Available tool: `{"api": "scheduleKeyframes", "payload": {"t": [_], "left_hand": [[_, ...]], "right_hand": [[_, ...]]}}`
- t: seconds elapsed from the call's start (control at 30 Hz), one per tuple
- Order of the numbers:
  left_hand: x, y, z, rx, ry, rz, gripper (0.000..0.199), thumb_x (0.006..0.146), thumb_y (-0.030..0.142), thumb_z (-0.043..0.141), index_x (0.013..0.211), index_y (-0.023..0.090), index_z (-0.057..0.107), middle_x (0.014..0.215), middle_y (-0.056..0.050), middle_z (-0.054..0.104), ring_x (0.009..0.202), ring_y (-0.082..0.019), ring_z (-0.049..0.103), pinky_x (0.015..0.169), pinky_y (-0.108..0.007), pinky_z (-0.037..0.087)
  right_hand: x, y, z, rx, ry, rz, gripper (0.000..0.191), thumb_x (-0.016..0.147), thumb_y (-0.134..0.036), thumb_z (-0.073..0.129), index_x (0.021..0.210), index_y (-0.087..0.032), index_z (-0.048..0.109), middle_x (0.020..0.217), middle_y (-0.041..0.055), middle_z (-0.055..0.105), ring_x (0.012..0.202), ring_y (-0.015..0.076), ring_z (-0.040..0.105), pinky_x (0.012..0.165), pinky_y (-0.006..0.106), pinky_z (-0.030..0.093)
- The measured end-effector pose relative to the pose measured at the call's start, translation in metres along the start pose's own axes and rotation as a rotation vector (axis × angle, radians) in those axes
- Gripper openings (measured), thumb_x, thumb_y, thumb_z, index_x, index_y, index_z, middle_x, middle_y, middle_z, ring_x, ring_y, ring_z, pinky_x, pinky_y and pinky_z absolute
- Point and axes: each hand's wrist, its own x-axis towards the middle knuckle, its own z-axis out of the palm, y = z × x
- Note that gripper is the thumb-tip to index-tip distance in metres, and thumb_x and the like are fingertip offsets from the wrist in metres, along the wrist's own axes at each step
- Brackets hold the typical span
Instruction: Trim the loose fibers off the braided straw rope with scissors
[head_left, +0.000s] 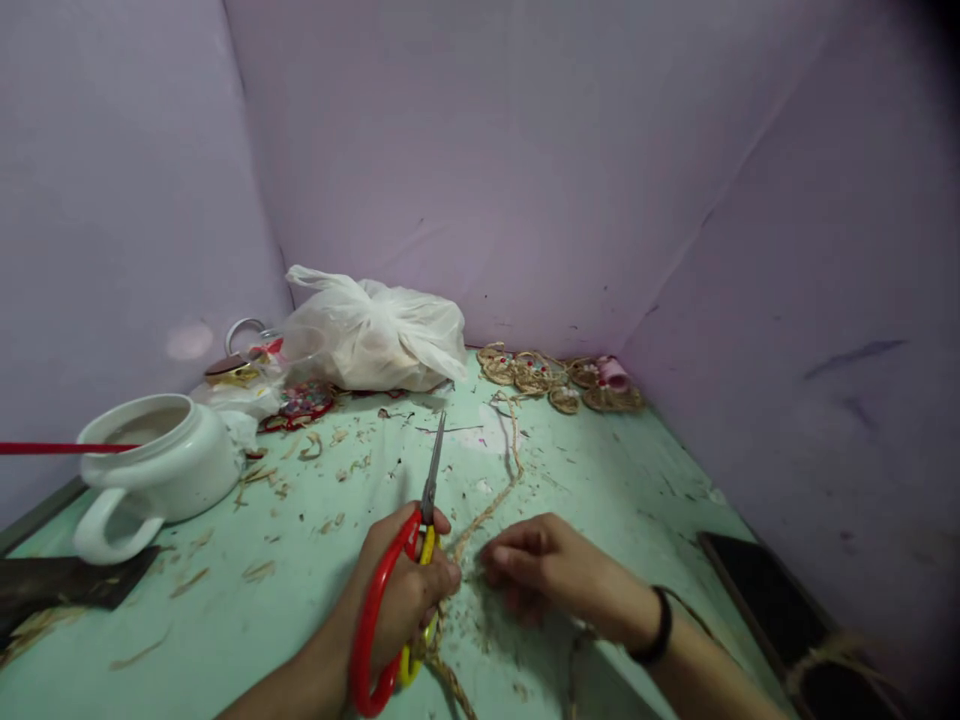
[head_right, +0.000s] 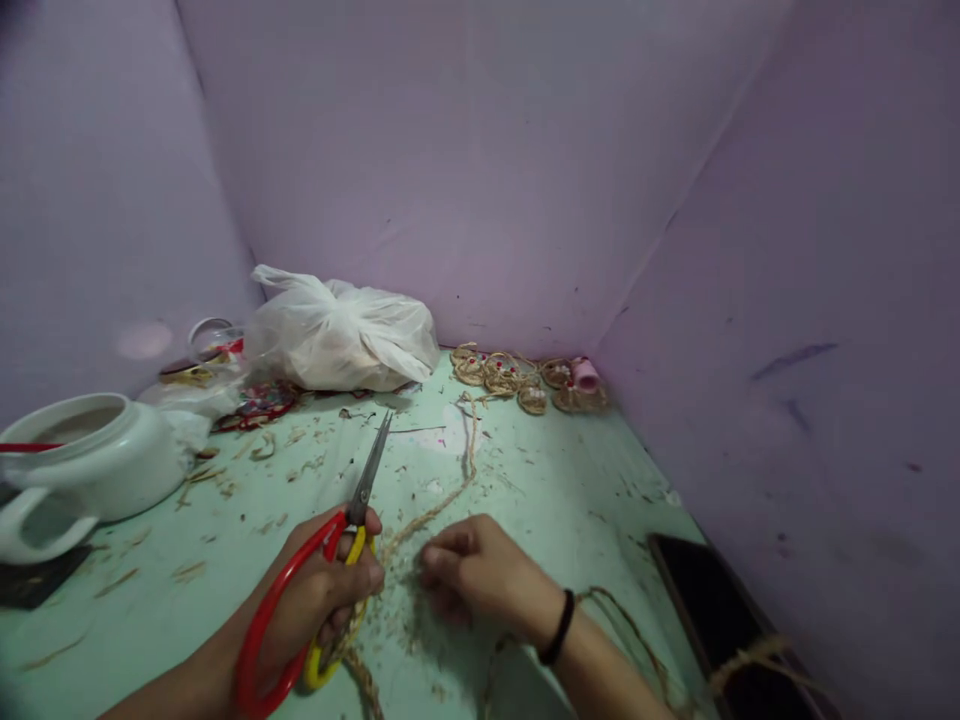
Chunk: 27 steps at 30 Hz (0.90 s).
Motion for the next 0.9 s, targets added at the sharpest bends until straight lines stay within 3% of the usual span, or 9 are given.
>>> {"api": "scheduleKeyframes", "payload": {"t": [0.1,0.23,0.43,0.6,0.7,0.8,0.9], "left_hand": [[-0.004,-0.004,0.002,0.054,-0.022,0.110,0.030,0.059,0.021,0.057,0.084,0.021,0.041,0.047,0.010,0.044,0.033,-0.003,0.030,0.033,-0.015,0.024],[-0.006,-0.007,0.006,0.168,-0.009,0.214,0.024,0.061,0.017,0.056,0.081,0.020,0.043,0.049,0.009,0.045,0.034,-0.003,0.034,0.036,-0.016,0.028],[-0.008,-0.004,0.013,0.299,0.049,0.287,0.021,0.060,0.014,0.055,0.077,0.019,0.044,0.051,0.008,0.046,0.041,-0.006,0.039,0.042,-0.017,0.033],[-0.012,-0.001,0.020,0.440,0.048,0.272,0.021,0.060,0.014,0.055,0.077,0.019,0.046,0.051,0.007,0.047,0.044,-0.008,0.041,0.043,-0.018,0.033],[-0.012,-0.002,0.022,0.453,0.010,0.303,0.018,0.061,0.016,0.056,0.076,0.018,0.047,0.052,0.006,0.045,0.044,-0.007,0.040,0.042,-0.018,0.032],[-0.011,-0.002,0.019,0.408,-0.057,0.320,0.016,0.066,0.024,0.057,0.076,0.019,0.047,0.052,0.007,0.042,0.042,-0.007,0.037,0.040,-0.017,0.030],[-0.011,0.001,0.009,0.409,-0.065,0.308,0.017,0.075,0.035,0.049,0.081,0.020,0.045,0.054,0.006,0.045,0.040,-0.008,0.038,0.039,-0.018,0.030]], "right_hand": [[0.002,0.018,0.021,0.384,0.010,-0.110,0.023,0.060,-0.034,0.070,0.071,-0.014,0.065,0.067,0.0030,0.064,0.052,0.0095,0.057,0.049,0.020,0.045],[0.008,0.018,0.028,0.600,0.076,-0.303,0.033,0.057,-0.029,0.073,0.085,-0.014,0.063,0.073,0.0046,0.066,0.062,0.0124,0.059,0.064,0.026,0.046],[-0.001,0.017,0.029,0.656,0.085,-0.403,0.034,0.062,-0.031,0.070,0.091,-0.014,0.062,0.078,0.0058,0.066,0.069,0.0152,0.060,0.066,0.026,0.044],[0.000,0.021,0.031,0.609,0.232,-0.434,0.030,0.063,-0.032,0.069,0.087,-0.014,0.064,0.064,0.0005,0.061,0.058,0.0112,0.054,0.059,0.024,0.041],[0.002,0.020,0.030,0.659,0.228,-0.438,0.025,0.065,-0.035,0.067,0.079,-0.014,0.066,0.058,-0.0016,0.056,0.054,0.0100,0.052,0.056,0.023,0.040],[0.001,0.017,0.027,0.649,0.214,-0.433,0.026,0.062,-0.037,0.069,0.076,-0.015,0.067,0.055,-0.0026,0.055,0.052,0.0103,0.052,0.054,0.024,0.040],[-0.001,0.014,0.022,0.563,0.298,-0.405,0.025,0.058,-0.036,0.071,0.071,-0.015,0.068,0.055,-0.0020,0.056,0.047,0.0101,0.051,0.049,0.024,0.038]]}}
